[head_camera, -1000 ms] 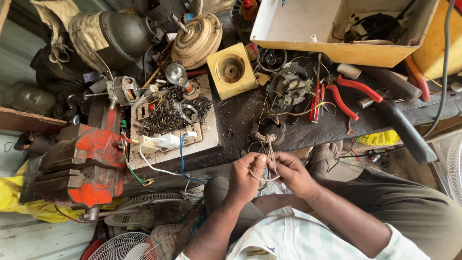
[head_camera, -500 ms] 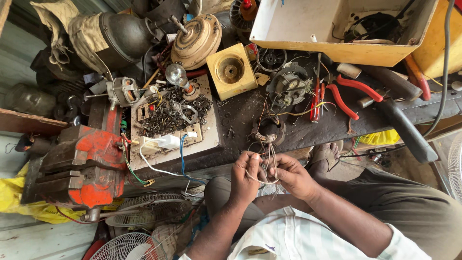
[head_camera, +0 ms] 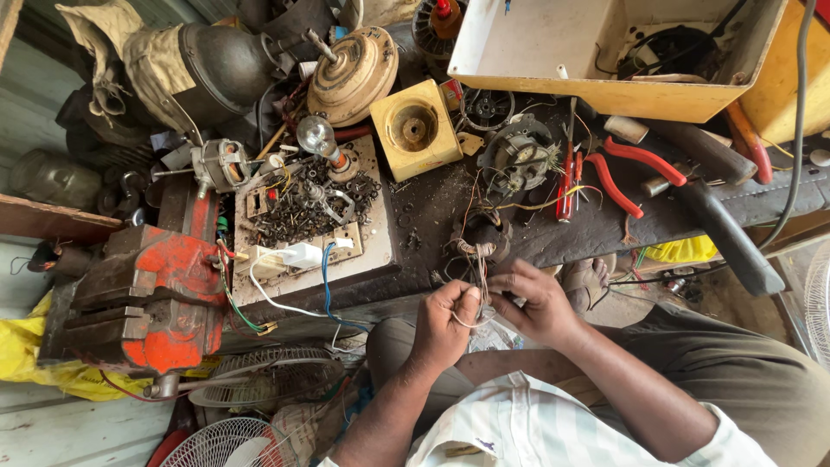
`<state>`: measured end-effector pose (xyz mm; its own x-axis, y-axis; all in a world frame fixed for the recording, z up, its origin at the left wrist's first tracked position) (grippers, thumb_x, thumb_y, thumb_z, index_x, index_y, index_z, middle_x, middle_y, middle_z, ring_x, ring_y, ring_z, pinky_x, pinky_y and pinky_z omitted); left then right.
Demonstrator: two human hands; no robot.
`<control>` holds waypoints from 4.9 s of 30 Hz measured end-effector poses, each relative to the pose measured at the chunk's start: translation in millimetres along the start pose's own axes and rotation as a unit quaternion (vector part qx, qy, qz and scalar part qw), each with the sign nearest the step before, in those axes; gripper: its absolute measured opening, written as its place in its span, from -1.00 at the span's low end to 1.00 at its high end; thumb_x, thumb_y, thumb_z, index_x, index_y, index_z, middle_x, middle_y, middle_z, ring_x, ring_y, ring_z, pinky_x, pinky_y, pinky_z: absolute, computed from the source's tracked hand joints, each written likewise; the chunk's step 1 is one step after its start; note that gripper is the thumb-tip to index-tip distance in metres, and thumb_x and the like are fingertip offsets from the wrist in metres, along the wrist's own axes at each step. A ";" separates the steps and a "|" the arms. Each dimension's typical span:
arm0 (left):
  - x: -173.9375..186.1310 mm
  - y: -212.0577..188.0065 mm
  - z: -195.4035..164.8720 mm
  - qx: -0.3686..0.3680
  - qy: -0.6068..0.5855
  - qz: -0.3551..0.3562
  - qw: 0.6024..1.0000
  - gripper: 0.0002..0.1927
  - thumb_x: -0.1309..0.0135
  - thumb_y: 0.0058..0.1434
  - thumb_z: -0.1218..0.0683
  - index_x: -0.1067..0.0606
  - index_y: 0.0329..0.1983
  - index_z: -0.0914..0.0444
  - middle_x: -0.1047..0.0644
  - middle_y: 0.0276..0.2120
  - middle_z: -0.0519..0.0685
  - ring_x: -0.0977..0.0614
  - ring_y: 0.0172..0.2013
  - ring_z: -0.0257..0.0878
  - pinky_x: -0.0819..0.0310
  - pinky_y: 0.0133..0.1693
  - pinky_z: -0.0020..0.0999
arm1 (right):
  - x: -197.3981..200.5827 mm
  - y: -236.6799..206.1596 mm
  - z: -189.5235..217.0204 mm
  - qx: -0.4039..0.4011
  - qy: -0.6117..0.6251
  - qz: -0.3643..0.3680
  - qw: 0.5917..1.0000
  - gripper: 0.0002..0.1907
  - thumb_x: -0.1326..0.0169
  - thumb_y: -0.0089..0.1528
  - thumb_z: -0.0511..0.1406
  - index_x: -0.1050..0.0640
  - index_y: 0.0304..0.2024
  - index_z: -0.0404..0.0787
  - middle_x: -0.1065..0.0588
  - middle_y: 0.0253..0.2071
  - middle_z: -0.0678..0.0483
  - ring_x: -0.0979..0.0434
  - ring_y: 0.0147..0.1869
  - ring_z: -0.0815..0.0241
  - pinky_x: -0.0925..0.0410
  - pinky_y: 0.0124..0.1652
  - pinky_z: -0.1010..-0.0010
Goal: The person sits at a cluttered repair workbench and winds wire around a small motor armature, threading and tightening the wire by hand while holding the armature steady. They occasionally use a small hand tool on the windings and reposition the armature as they work.
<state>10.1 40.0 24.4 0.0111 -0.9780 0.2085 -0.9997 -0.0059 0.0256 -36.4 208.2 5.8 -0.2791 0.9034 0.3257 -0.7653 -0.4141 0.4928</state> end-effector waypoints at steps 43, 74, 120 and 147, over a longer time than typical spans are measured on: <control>-5.3 4.8 -9.8 -0.062 0.007 0.061 0.996 -0.58 -0.07 0.45 0.01 -0.43 0.23 0.37 -0.38 -0.59 -0.14 -0.38 -0.51 -0.47 -0.31 -0.41 -0.48 | 102.5 -95.8 17.9 -0.053 0.277 -0.133 0.950 -0.92 -0.08 0.33 -0.41 -0.51 -0.12 -0.25 -0.49 0.11 -0.21 -0.47 0.27 0.01 -0.35 0.07 0.30; -11.5 -4.9 -9.1 -0.100 0.050 0.091 0.990 -0.79 -0.04 0.43 0.16 -0.54 0.05 0.34 -0.52 -0.53 -0.07 -0.62 -0.46 -0.35 -0.49 -0.38 -0.46 | 169.9 -226.8 -15.2 -0.495 -0.159 -0.168 0.837 -0.71 -0.12 0.25 -0.32 -0.57 0.01 -0.27 -0.50 -0.24 0.10 -0.44 -0.26 0.26 -0.31 -0.31 0.47; 41.0 51.6 -134.5 -0.338 -0.096 0.065 0.934 -0.72 -0.12 0.49 -0.12 -0.61 0.08 0.11 -0.54 0.14 0.01 -0.51 0.19 -0.18 -0.41 0.25 -0.18 | 28.8 -3.2 13.2 -0.151 -0.061 0.032 0.986 -0.78 -0.25 0.13 -0.27 -0.55 -0.23 -0.20 -0.48 -0.38 -0.01 -0.50 -0.35 0.02 -0.36 -0.37 0.23; 48.5 27.9 -135.8 -0.356 -0.093 0.161 0.916 -0.57 -0.14 0.37 -0.29 -0.63 -0.37 0.11 -0.58 0.16 0.00 -0.25 0.52 0.10 0.10 0.51 0.16 | 9.7 -7.4 -24.5 -0.358 0.123 0.042 0.925 -0.57 -0.05 0.30 -0.06 -0.64 -0.36 -0.29 -0.45 -0.58 0.20 -0.32 -0.41 0.40 -0.29 -0.38 0.42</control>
<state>-14.1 20.8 168.0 -0.3514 -0.9245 0.1479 -0.6804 0.3607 0.6379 -47.6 222.7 -14.5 -0.4104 0.9062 0.1014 -0.8984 -0.3828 -0.2152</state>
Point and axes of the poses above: each hand's wrist, its own y-axis towards the middle knuckle, its own x-axis out of the back of the hand, z = x × y, the point moved 4 cm from there along y, towards the middle knuckle
